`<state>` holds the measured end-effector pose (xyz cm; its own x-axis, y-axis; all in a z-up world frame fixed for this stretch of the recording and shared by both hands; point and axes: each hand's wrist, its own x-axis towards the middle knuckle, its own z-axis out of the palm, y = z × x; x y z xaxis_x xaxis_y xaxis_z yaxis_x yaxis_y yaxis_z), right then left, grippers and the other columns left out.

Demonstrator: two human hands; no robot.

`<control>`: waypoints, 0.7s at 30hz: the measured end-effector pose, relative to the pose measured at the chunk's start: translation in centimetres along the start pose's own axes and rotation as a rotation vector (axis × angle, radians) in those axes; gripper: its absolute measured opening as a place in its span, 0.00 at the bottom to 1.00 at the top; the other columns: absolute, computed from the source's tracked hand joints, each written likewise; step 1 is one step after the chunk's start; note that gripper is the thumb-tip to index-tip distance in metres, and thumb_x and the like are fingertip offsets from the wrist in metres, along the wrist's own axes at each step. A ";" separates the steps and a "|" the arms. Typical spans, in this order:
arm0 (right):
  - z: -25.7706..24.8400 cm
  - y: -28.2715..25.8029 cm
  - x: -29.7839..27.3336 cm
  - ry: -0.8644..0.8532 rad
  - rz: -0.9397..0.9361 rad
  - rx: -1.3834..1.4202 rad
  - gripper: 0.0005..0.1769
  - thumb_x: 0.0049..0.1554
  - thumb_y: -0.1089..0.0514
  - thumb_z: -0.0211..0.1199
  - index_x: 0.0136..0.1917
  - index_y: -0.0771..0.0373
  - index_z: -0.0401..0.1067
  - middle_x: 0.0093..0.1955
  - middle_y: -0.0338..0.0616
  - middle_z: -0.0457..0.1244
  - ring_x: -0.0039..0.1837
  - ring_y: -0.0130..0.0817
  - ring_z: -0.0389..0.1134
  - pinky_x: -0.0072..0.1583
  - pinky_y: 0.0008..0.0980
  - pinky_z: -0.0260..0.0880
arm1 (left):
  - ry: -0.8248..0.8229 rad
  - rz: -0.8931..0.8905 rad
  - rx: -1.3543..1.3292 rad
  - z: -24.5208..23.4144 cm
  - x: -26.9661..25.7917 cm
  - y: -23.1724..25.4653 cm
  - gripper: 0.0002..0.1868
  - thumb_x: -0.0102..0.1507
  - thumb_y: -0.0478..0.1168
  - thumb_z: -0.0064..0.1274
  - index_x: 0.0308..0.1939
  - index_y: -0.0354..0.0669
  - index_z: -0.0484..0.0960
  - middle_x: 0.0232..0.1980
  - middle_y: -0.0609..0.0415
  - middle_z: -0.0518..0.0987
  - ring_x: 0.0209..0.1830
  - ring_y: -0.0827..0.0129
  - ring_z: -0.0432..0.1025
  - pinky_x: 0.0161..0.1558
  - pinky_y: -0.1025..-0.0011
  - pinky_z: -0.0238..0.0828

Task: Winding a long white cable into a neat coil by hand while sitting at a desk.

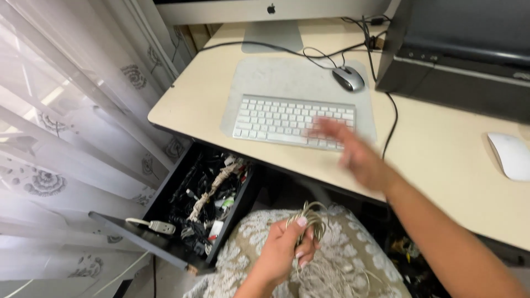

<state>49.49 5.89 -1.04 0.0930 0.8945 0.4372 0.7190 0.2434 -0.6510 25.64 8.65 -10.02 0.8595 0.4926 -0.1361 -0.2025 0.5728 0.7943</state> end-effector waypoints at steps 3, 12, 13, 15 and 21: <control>4.3 -4.7 -6.3 -0.283 0.073 0.226 0.59 0.52 0.10 0.24 0.79 0.55 0.39 0.85 0.59 0.36 0.82 0.57 0.44 0.77 0.60 0.44 | 0.029 -0.028 -0.053 0.8 -2.1 0.5 0.21 0.73 0.47 0.36 0.30 0.41 0.72 0.13 0.62 0.57 0.16 0.67 0.64 0.37 0.68 0.70; 14.2 -8.2 -16.3 0.390 -0.251 -0.205 0.24 0.57 0.39 0.63 0.53 0.59 0.64 0.51 0.48 0.60 0.55 0.46 0.63 0.60 0.45 0.66 | 0.290 0.125 -0.795 1.7 -5.2 -1.0 0.18 0.71 0.58 0.41 0.42 0.49 0.68 0.29 0.61 0.66 0.37 0.65 0.68 0.49 0.67 0.68; 14.8 -8.3 -16.6 0.398 -0.298 -0.193 0.19 0.63 0.43 0.57 0.55 0.60 0.63 0.51 0.49 0.59 0.56 0.46 0.63 0.60 0.45 0.66 | 0.235 0.112 -0.792 2.1 -6.0 -1.0 0.17 0.71 0.57 0.41 0.41 0.50 0.69 0.30 0.62 0.68 0.39 0.67 0.69 0.51 0.67 0.70; 15.6 -6.4 -17.8 0.463 -0.343 -0.255 0.18 0.60 0.45 0.62 0.55 0.58 0.65 0.54 0.48 0.60 0.58 0.50 0.66 0.59 0.47 0.70 | 0.208 0.121 -0.758 2.3 -7.2 -1.6 0.17 0.71 0.58 0.40 0.45 0.50 0.68 0.34 0.62 0.67 0.43 0.68 0.70 0.56 0.64 0.71; 17.0 -9.4 -20.6 0.592 -0.459 -0.393 0.17 0.54 0.54 0.67 0.49 0.56 0.60 0.61 0.52 0.57 0.62 0.59 0.68 0.59 0.52 0.75 | 0.177 0.131 -0.746 2.7 -10.7 -2.7 0.16 0.73 0.55 0.38 0.48 0.49 0.67 0.38 0.61 0.67 0.47 0.67 0.73 0.58 0.66 0.74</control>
<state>29.12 -8.42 -14.51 -0.0001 0.3677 0.9299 0.9507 0.2883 -0.1140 18.33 0.04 -9.13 0.7318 0.6480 -0.2113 -0.6135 0.7613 0.2100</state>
